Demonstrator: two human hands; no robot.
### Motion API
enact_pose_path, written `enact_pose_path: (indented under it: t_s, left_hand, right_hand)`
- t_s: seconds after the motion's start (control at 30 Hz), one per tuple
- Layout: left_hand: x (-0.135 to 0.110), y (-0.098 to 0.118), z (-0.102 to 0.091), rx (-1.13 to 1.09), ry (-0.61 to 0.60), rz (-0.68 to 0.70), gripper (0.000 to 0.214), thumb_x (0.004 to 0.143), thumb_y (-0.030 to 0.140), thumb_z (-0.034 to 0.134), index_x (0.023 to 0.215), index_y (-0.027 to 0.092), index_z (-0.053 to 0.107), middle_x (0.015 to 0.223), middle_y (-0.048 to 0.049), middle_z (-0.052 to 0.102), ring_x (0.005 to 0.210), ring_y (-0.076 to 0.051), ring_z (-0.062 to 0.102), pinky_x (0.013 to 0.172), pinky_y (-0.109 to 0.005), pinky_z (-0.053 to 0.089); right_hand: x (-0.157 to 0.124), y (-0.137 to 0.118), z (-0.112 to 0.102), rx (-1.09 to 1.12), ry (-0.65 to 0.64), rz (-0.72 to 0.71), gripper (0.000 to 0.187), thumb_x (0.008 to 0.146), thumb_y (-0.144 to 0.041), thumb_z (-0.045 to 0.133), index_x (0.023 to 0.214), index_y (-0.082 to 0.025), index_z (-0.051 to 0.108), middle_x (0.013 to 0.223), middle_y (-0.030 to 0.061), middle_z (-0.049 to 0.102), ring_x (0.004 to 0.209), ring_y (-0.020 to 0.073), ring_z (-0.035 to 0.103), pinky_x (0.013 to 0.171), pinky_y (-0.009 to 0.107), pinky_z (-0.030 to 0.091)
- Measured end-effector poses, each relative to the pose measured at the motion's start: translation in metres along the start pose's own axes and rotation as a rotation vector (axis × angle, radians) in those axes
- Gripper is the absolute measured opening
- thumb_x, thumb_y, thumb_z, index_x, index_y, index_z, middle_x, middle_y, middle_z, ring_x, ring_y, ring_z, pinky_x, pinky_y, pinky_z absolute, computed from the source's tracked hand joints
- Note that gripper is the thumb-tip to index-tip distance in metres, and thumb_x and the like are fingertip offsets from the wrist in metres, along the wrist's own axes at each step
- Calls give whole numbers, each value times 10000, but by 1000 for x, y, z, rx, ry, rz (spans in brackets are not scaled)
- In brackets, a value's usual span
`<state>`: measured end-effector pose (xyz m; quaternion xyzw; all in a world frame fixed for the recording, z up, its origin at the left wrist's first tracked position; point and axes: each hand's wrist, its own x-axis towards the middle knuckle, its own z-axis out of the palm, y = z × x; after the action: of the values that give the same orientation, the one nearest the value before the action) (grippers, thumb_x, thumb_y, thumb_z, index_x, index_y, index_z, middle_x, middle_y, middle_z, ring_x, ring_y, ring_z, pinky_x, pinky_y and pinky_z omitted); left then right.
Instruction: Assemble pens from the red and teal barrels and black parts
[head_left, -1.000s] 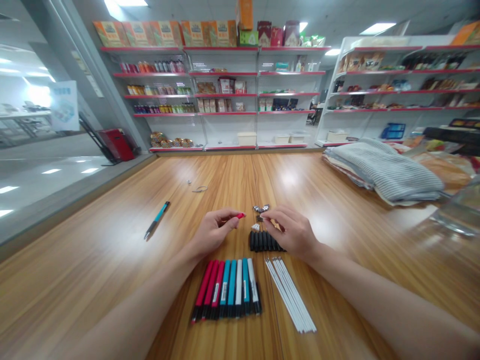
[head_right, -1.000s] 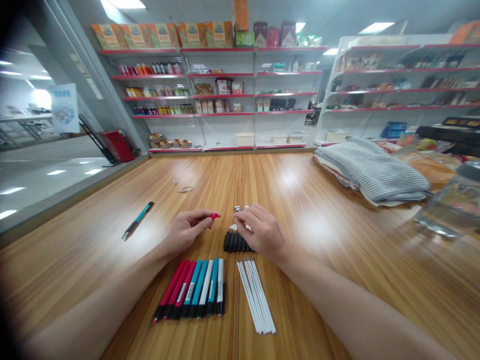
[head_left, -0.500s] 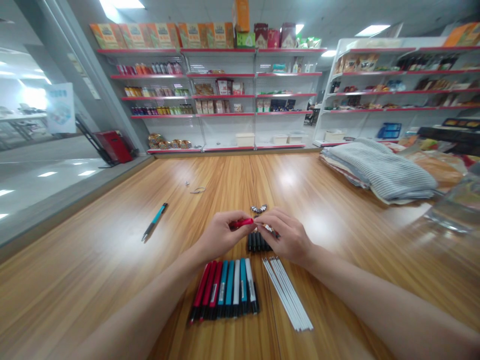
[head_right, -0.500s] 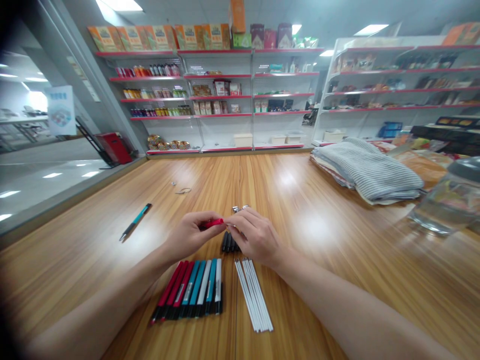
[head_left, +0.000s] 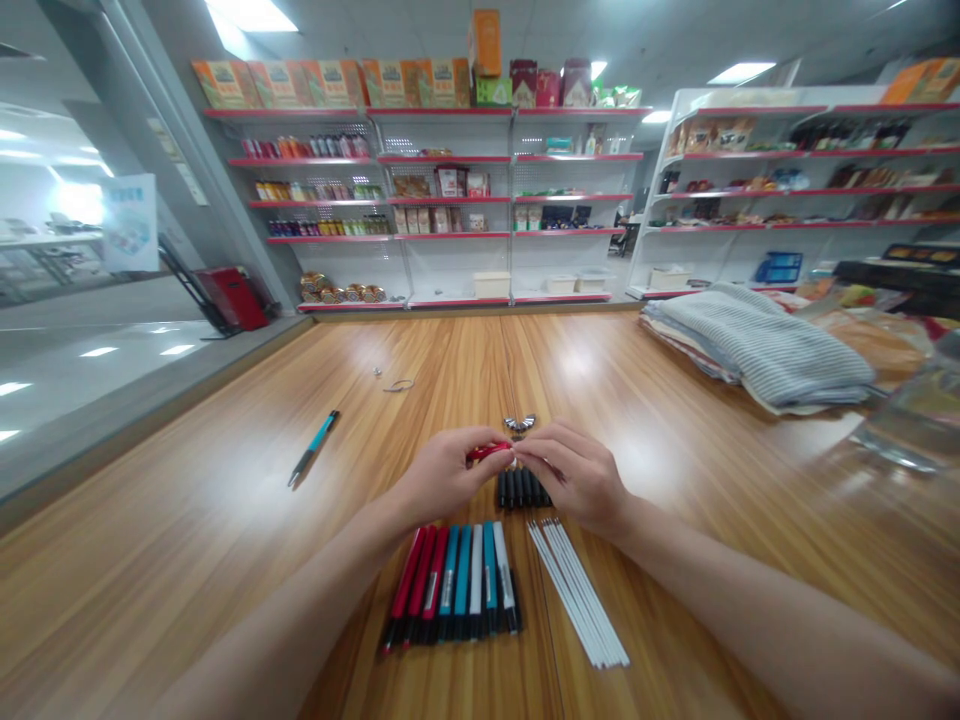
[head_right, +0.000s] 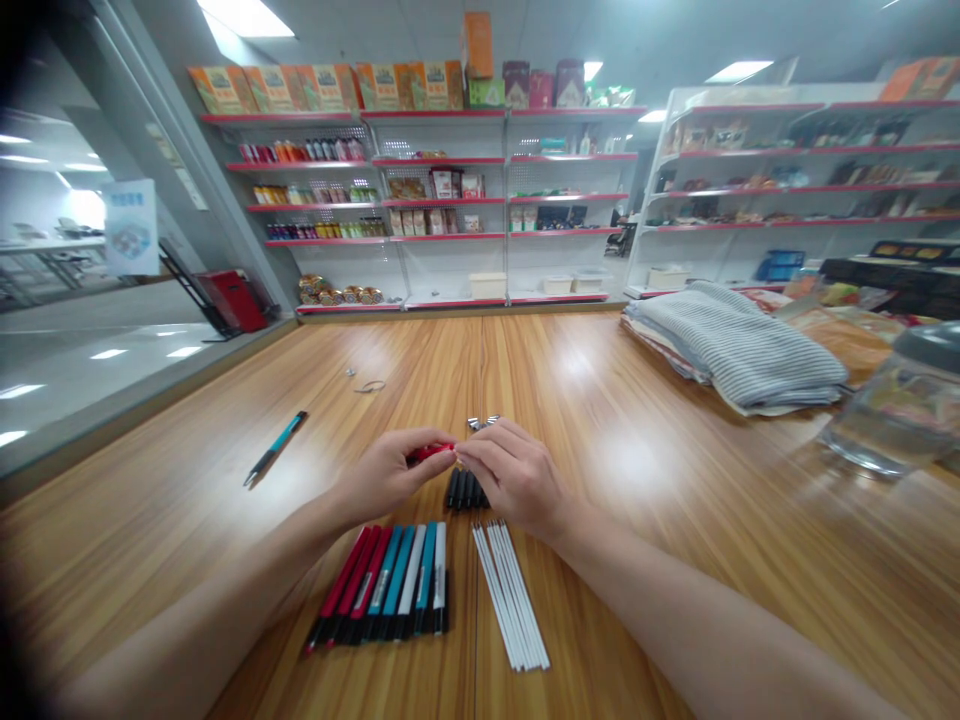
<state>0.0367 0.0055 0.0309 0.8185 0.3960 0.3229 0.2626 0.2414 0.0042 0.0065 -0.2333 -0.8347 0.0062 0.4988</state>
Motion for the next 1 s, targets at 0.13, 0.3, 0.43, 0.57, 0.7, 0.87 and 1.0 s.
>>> enact_pose_path:
  t_s: [0.13, 0.3, 0.43, 0.57, 0.7, 0.87, 1.0]
  left_hand:
    - [1, -1, 0, 1, -38, 21, 283, 926, 385, 471, 1059, 214, 653, 925, -29, 671, 847, -149, 577, 725, -235, 422]
    - [0, 6, -1, 20, -47, 41, 256, 923, 357, 468, 960, 180, 650, 761, 1, 617, 654, -102, 501, 600, -208, 369]
    - [-1, 9, -2, 9, -65, 43, 203, 899, 291, 488, 879, 163, 644, 664, 34, 532, 573, -74, 412, 548, -197, 315]
    - [-1, 5, -3, -69, -91, 15, 185, 866, 250, 507, 785, 144, 635, 607, 43, 467, 546, -66, 376, 520, -192, 287]
    - [-2, -8, -4, -244, -27, -67, 210, 874, 290, 512, 772, 133, 608, 655, 19, 519, 563, -71, 412, 513, -190, 298]
    - [-4, -34, -3, -538, 60, -194, 224, 877, 328, 537, 787, 128, 580, 660, 10, 527, 488, -45, 342, 447, -184, 221]
    - [-5, -43, -3, -691, 24, -229, 234, 879, 347, 552, 805, 125, 574, 690, -1, 537, 464, -32, 297, 430, -190, 157]
  right_hand:
    - [-1, 1, 0, 3, 1, 6, 208, 842, -88, 595, 1022, -183, 638, 932, 68, 669, 876, 181, 600, 770, 345, 512]
    - [-1, 3, 0, 7, -3, -15, 192, 845, -91, 592, 1007, -184, 637, 914, 64, 669, 862, 178, 598, 766, 343, 511]
    - [-2, 3, 0, 18, -51, -62, 193, 853, -91, 581, 1016, -181, 629, 913, 61, 672, 853, 171, 593, 755, 325, 502]
    - [4, -4, -5, -21, -153, -72, 187, 879, -163, 574, 1060, -183, 616, 935, 62, 677, 852, 167, 598, 761, 308, 484]
    - [27, -17, -24, -172, -294, 163, 275, 847, -351, 627, 1055, -171, 623, 824, 43, 680, 801, 174, 621, 712, 284, 458]
    - [52, -31, -56, -370, -823, 596, 294, 775, -409, 625, 602, -172, 624, 560, 25, 623, 525, 142, 570, 492, 250, 352]
    - [45, -31, -62, -182, -1299, 821, 334, 645, -454, 687, 526, -161, 582, 464, 9, 588, 428, 141, 557, 434, 237, 372]
